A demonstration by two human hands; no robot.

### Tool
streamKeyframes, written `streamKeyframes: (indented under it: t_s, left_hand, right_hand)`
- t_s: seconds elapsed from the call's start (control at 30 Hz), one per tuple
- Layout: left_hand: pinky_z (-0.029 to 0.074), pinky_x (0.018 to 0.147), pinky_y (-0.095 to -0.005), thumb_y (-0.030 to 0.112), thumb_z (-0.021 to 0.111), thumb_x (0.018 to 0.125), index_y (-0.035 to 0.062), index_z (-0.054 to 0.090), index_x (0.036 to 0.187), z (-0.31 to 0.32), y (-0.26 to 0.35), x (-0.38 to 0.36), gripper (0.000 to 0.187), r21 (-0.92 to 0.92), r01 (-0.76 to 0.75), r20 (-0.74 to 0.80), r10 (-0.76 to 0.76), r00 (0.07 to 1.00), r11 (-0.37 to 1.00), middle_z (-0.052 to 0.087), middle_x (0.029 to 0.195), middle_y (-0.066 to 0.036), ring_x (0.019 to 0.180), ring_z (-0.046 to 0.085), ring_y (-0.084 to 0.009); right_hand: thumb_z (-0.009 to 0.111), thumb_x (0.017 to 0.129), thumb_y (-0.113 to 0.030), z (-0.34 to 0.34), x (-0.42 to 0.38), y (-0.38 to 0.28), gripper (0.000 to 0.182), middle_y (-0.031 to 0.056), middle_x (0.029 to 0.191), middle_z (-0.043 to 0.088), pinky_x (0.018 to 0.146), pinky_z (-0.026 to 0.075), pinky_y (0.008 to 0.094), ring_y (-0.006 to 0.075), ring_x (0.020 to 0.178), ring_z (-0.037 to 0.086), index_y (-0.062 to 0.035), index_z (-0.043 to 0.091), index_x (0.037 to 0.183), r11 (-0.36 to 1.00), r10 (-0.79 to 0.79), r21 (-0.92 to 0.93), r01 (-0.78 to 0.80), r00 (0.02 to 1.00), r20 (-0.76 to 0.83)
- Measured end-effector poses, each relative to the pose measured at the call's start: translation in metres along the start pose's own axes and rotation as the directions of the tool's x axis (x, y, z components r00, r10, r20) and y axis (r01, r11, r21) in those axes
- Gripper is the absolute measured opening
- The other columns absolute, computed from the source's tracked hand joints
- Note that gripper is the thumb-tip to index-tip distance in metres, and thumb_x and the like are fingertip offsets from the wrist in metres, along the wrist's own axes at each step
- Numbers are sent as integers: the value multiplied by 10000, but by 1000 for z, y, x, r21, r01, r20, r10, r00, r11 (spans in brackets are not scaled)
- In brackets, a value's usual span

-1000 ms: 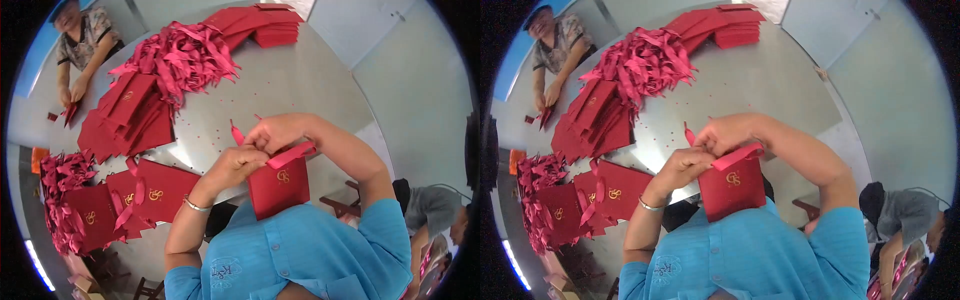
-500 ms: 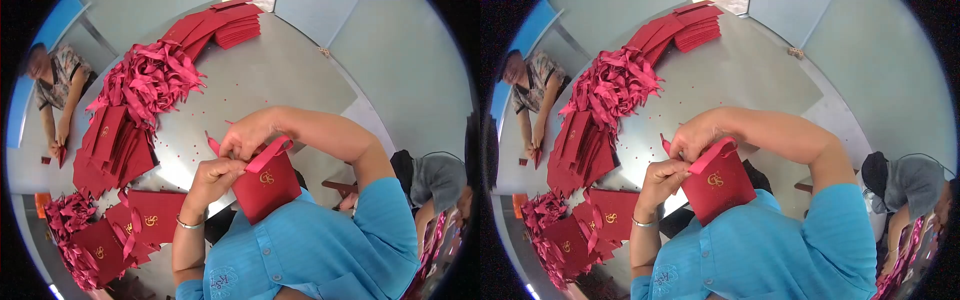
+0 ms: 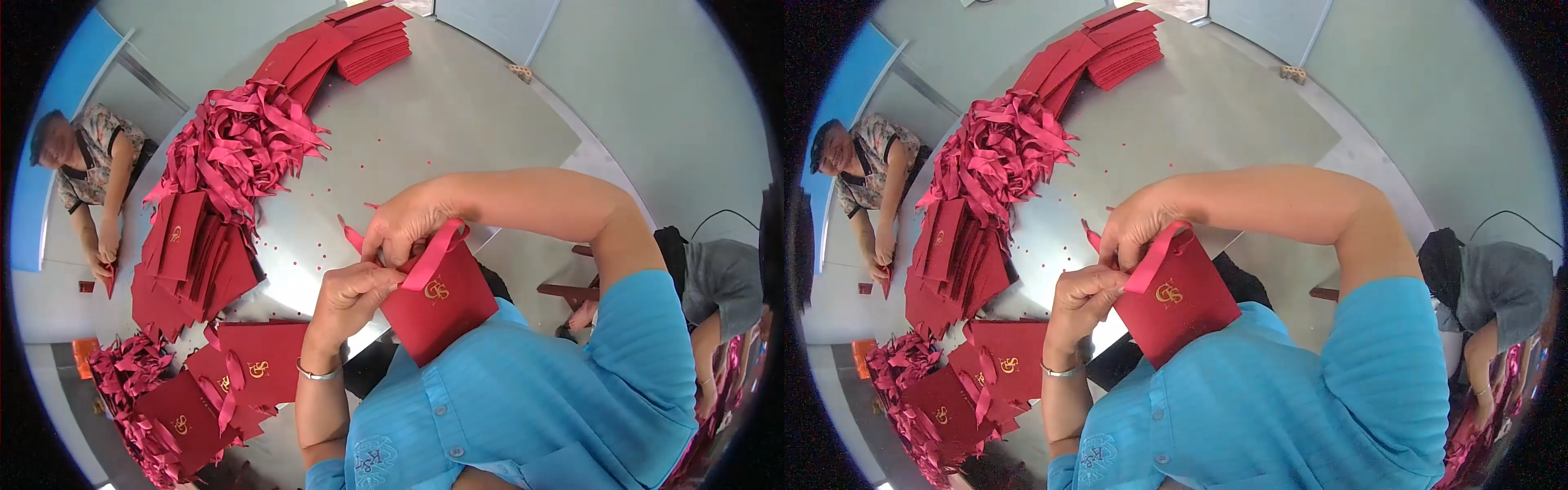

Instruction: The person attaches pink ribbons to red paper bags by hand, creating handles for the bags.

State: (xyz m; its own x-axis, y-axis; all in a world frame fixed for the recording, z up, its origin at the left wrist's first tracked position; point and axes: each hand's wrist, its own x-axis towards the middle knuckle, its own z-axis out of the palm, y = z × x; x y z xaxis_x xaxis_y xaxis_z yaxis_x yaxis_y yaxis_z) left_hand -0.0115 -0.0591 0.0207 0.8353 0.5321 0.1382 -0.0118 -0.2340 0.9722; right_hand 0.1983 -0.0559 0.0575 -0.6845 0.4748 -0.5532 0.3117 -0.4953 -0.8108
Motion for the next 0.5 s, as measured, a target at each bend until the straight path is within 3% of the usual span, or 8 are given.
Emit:
streamKeyframes:
  t_s: [0.13,0.2,0.23,0.3,0.43,0.5]
  left_hand:
    - [468,595,-237,-17,666,848,23,713,924,0,-3,0,98,-75,-12,4,12,1000,997,636,724,-29,678,571,-93]
    - [352,425,-203,2,643,873,-1,703,907,0,-2,0,69,-92,-49,6,50,999,995,588,676,3,498,457,-35]
    - [352,425,-203,2,643,873,-1,703,907,0,-2,-1,69,-89,-45,0,46,999,995,588,676,3,498,457,-35]
    - [355,416,-205,-6,645,869,-2,698,898,-1,-3,-2,60,-153,66,25,-63,998,986,594,680,3,493,459,-34]
    - [400,479,-199,-25,645,860,1,695,892,-3,4,0,65,-149,168,61,-161,985,974,616,710,4,558,505,-41]
    - [438,576,-195,-45,643,850,6,696,888,1,-1,0,83,-147,62,11,-61,998,987,636,745,5,657,545,-50]
  right_hand:
    - [634,664,-37,4,-4,-1,539,62,811,625,545,430,241,99,654,560,79,573,1187,1000,31,2,-31,998,-45]
    - [638,657,-38,3,0,5,550,61,823,629,552,432,242,98,667,563,72,575,1192,1000,24,-2,-24,999,-40]
    - [643,649,-39,2,2,7,561,60,834,632,559,434,243,97,681,567,65,578,1196,1000,20,-6,-20,999,-44]
    - [650,644,-43,4,1,8,570,60,836,633,565,435,243,96,691,569,61,578,1199,1000,13,5,-12,998,-56]
    - [671,637,-67,7,-7,4,571,65,820,633,572,437,243,97,675,570,55,584,1188,998,-19,-60,9,986,-168]
    - [674,639,-69,9,-7,9,548,64,801,635,561,432,242,100,654,568,51,591,1167,999,-31,-41,23,977,-210]
